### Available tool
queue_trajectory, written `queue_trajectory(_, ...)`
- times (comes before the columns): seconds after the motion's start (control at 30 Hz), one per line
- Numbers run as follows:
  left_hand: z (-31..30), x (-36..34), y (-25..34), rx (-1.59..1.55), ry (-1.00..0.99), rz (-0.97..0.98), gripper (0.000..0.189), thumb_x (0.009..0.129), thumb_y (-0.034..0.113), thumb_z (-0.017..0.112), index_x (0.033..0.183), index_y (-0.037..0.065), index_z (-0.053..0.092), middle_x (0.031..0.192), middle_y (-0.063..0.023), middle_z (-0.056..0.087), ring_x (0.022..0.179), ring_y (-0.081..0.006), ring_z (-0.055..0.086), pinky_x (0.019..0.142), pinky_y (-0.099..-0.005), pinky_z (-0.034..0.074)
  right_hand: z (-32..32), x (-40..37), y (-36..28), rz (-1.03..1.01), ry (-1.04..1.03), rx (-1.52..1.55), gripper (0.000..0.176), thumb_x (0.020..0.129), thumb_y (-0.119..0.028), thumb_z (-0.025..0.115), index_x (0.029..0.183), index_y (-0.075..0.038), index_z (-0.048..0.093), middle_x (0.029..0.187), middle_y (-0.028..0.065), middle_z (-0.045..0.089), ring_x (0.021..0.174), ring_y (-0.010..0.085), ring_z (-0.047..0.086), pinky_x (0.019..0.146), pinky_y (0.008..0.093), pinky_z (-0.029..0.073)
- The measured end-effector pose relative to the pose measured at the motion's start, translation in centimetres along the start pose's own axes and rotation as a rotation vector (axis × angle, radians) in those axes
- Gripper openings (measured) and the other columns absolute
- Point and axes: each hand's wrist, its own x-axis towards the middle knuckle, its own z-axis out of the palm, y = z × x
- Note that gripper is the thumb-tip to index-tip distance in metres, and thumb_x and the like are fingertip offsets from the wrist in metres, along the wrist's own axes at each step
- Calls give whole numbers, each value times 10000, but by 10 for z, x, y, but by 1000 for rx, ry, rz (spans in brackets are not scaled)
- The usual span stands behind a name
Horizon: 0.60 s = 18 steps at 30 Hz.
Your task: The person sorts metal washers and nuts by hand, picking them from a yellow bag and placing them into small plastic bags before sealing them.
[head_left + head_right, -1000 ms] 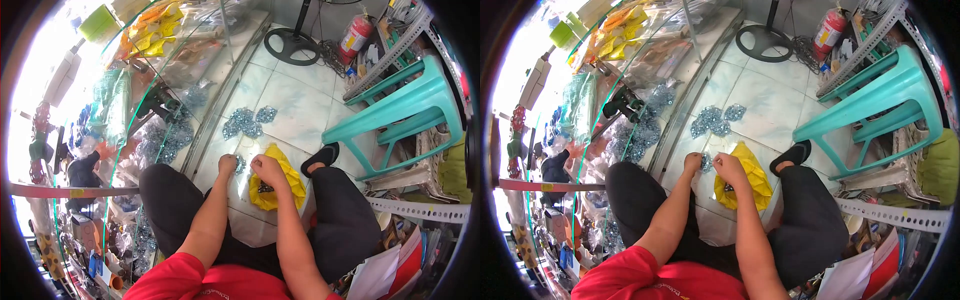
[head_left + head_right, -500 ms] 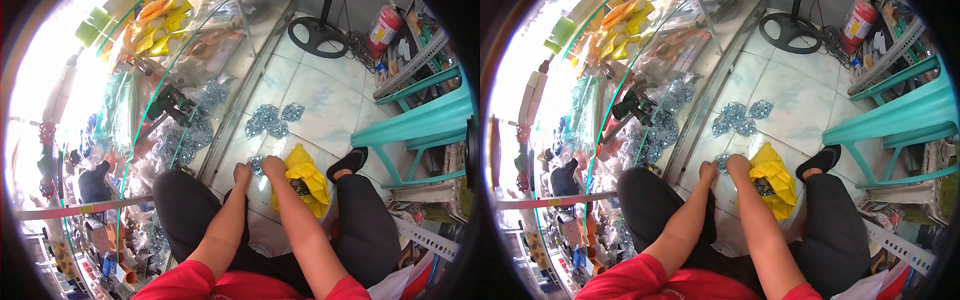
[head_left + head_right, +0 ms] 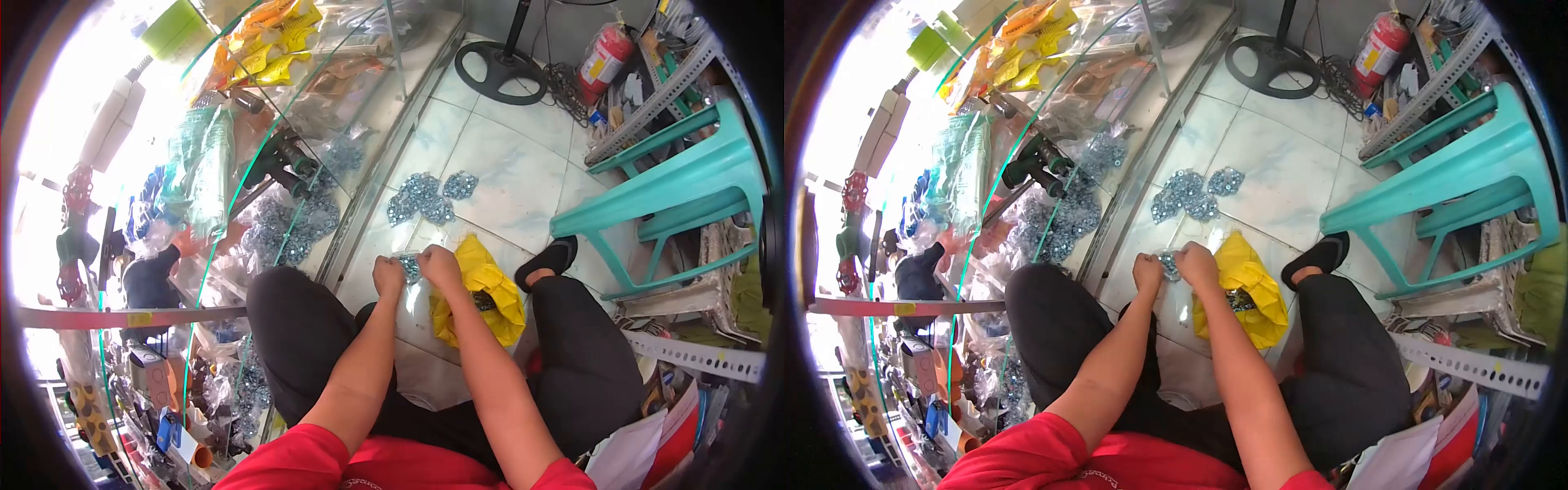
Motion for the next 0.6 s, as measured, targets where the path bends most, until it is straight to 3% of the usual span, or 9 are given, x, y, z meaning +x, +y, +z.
queue_trajectory(0.07, 5, -3, -11, -20, -19, -25, 257, 825, 221, 572, 937, -10, 582, 911, -262, 638, 883, -421, 621, 797, -477, 476, -42, -19, -14, 109, -387, 392, 271, 905, -285, 580, 881, -34, 682, 848, 96, 706, 774, 218, 686, 649, 342, 543)
queue_trajectory(0.1, 7, -2, -16, -33, -20, -31, 262, 818, 212, 581, 961, -8, 579, 943, -259, 634, 904, -417, 616, 810, -474, 474, -60, -30, -11, 78, -604, 464, 270, 905, -302, 593, 905, -49, 688, 875, 41, 705, 757, 127, 668, 634, 256, 527)
queue_trajectory(0.2, 8, -18, -5, 6, 145, 8, 353, 814, 223, 629, 1078, 3, 553, 1103, -237, 576, 981, -419, 568, 866, -460, 457, -95, -62, 1, 133, -843, 366, 276, 891, -297, 598, 979, -52, 689, 951, 62, 709, 806, 127, 677, 649, 257, 533)
queue_trajectory(0.3, -6, -34, 25, -1, 324, 197, 388, 830, 280, 652, 1095, 13, 557, 1118, -222, 558, 944, -395, 570, 842, -445, 466, -71, -58, 54, 309, -965, -63, 315, 882, -301, 586, 1062, -60, 679, 1010, 68, 707, 896, 200, 688, 708, 321, 552)
queue_trajectory(0.4, -16, -47, 51, -274, -268, 318, 384, 836, 287, 654, 1092, 16, 563, 1140, -221, 535, 945, -366, 581, 812, -432, 478, -9, -60, 103, -12, -195, -723, 384, 875, -344, 565, 1125, -74, 674, 1124, 102, 680, 1033, 283, 651, 865, 383, 522)
queue_trajectory(0.47, -2, -54, 54, -77, -585, 609, 441, 824, 324, 674, 1160, 67, 548, 1129, -158, 581, 974, -338, 591, 802, -449, 477, 18, -36, 134, 209, -162, -503, 498, 854, -398, 564, 1250, -96, 587, 1272, 126, 584, 1191, 300, 538, 990, 410, 419)
queue_trajectory(0.5, -18, -79, 66, -41, -549, 716, 467, 815, 337, 675, 1172, 63, 548, 1047, -164, 601, 960, -348, 600, 804, -435, 487, 31, -29, 148, 317, -151, -394, 567, 844, -425, 564, 1312, -107, 543, 1346, 138, 537, 1270, 308, 482, 1053, 423, 368)
queue_trajectory(0.53, -36, -102, 80, -7, -500, 825, 494, 806, 349, 676, 1184, 58, 548, 966, -169, 622, 945, -358, 610, 805, -421, 498, 44, -23, 161, 224, -46, -445, 609, 836, -437, 571, 1348, -115, 498, 1394, 134, 479, 1305, 307, 434, 1071, 433, 337)
queue_trajectory(0.6, -28, -108, 67, 177, -459, 778, 509, 795, 338, 671, 1199, 55, 544, 941, -181, 636, 952, -371, 613, 831, -423, 497, 68, -20, 182, 31, 153, -528, 705, 822, -460, 585, 1420, -131, 410, 1491, 126, 363, 1375, 304, 338, 1106, 451, 274)
